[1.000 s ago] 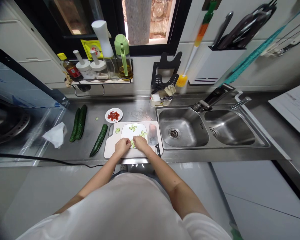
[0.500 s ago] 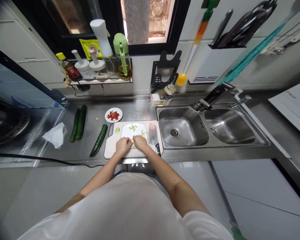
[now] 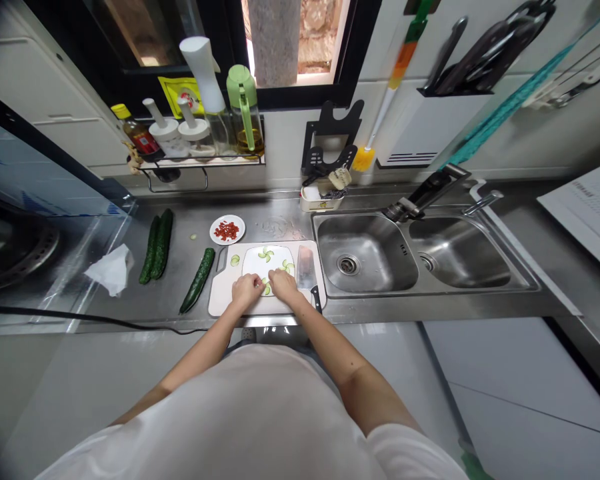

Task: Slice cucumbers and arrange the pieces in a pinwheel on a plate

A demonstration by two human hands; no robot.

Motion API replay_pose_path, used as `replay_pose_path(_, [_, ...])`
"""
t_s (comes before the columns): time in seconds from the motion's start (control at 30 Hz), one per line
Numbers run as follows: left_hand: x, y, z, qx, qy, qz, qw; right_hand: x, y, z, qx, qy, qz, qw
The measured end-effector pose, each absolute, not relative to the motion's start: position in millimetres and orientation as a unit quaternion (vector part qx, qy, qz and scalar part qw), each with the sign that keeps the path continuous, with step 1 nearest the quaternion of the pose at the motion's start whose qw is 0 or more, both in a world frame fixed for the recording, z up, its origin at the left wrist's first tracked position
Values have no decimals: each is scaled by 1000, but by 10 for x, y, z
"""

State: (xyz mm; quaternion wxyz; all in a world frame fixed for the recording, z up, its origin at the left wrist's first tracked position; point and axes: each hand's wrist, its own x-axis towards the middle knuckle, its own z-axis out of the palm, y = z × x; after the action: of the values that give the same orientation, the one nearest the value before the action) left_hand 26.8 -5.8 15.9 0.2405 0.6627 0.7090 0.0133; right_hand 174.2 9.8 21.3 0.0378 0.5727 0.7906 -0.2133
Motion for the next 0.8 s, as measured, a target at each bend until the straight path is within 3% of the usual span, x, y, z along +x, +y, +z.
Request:
replay_pose_path(0.23, [218, -26, 165, 652, 707, 28, 273, 1806, 91, 277, 592, 774, -221, 30])
replay_pose_path(0.8, [273, -68, 191, 666, 710, 0, 231, 1740, 52, 266, 560, 798, -214, 62])
